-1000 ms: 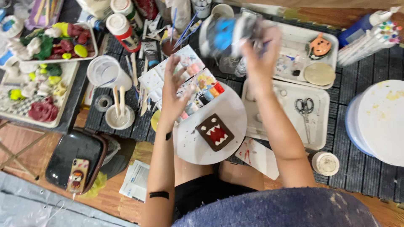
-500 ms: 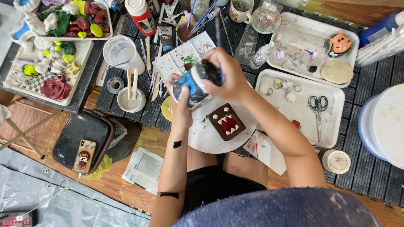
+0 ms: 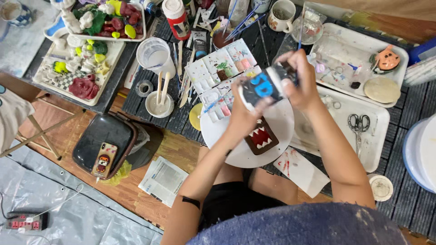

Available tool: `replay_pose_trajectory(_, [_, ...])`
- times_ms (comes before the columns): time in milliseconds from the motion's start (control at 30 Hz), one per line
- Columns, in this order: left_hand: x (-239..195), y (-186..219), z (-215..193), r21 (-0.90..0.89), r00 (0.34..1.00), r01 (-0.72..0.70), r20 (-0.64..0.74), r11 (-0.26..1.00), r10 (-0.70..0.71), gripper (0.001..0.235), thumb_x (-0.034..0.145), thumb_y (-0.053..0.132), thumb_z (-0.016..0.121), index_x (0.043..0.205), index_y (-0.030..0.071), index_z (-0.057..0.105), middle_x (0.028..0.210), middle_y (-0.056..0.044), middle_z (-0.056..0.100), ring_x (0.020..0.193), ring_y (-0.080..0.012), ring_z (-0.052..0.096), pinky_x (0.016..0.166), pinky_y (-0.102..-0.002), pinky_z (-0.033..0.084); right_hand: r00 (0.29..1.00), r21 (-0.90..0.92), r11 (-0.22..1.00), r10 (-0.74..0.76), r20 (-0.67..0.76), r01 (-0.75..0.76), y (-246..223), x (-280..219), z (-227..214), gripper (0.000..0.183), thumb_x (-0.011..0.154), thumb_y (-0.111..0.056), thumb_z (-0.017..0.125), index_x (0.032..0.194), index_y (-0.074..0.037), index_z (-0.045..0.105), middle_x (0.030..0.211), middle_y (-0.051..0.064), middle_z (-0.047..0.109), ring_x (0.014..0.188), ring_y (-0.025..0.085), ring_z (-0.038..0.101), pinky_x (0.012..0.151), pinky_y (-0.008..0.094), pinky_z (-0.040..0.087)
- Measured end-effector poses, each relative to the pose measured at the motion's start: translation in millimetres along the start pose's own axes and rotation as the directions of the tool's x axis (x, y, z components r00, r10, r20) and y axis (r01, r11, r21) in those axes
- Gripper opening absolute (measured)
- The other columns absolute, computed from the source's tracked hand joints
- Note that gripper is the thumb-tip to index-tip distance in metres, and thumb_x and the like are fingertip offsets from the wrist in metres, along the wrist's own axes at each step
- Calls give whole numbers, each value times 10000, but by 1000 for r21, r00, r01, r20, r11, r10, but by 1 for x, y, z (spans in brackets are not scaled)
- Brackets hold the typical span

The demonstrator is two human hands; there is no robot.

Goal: The person paints a small, brown, square-shaped craft object with a face design using a fine brush. They dip the brush into a white paint container and apply white paint to the eyes and teeth of the face, occasionally wiping the brush on a paper towel.

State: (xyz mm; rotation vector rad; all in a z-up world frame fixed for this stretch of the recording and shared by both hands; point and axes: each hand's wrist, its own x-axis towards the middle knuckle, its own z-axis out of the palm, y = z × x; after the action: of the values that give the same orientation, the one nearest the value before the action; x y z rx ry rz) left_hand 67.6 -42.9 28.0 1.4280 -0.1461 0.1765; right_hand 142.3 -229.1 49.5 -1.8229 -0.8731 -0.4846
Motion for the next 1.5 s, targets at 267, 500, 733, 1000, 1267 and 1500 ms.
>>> replay_pose_trajectory(267, [-2,-1,31,436,697,-701,251,565,672,769,801,450,852,1350,70,471,1398,-229,490,1255,-401,533,1075,-482,490,892,723,658,431,-136,-208,-9,-41,-11,404,1047,-447,608,1156,-100,435,1231,182,617,1074,269,652,932,386,570])
replay_pose_trajectory(500, [-22,14,55,409,848,-528,205,745,488,624,904,422,756,1339,64,488,1328,-199,539,1205,-367,578,1003,-434,517,793,758,652,461,-398,2,-31,-68,2,319,1107,-360,558,1038,-103,382,1111,197,622,984,290,670,895,384,570])
replay_pose_trajectory(733, [-21,13,59,91,972,-200,141,976,186,448,1064,400,607,1321,48,502,1155,-142,622,1052,-257,629,904,-378,538,698,472,879,293,-654,73,-38,-72,18,439,1035,-446,615,1057,-77,379,1145,195,630,981,268,631,924,362,540])
replay_pose_trajectory(1000, [16,4,20,-244,757,556,544,794,-363,582,935,509,640,1292,76,487,963,-79,632,745,-151,636,540,-289,511,807,-80,967,-248,-537,243,-39,-65,9,550,947,-496,669,953,-85,303,1062,196,648,991,261,594,929,411,528])
replay_pose_trajectory(1267, [-21,16,21,402,875,-484,241,777,420,837,801,461,836,1400,66,405,1234,-177,600,1082,-364,670,910,-432,567,720,709,704,509,-471,-34,-42,-69,24,425,1031,-346,681,1008,-59,369,1126,204,642,1028,270,633,949,369,527])
replay_pose_trajectory(1500, [14,-7,0,-47,746,587,419,808,-518,614,969,574,451,1338,95,556,895,-100,708,653,-208,666,474,-308,498,795,-239,935,-348,-497,260,-48,-71,25,332,1008,-206,602,977,-107,286,1050,156,701,1017,311,651,908,399,548])
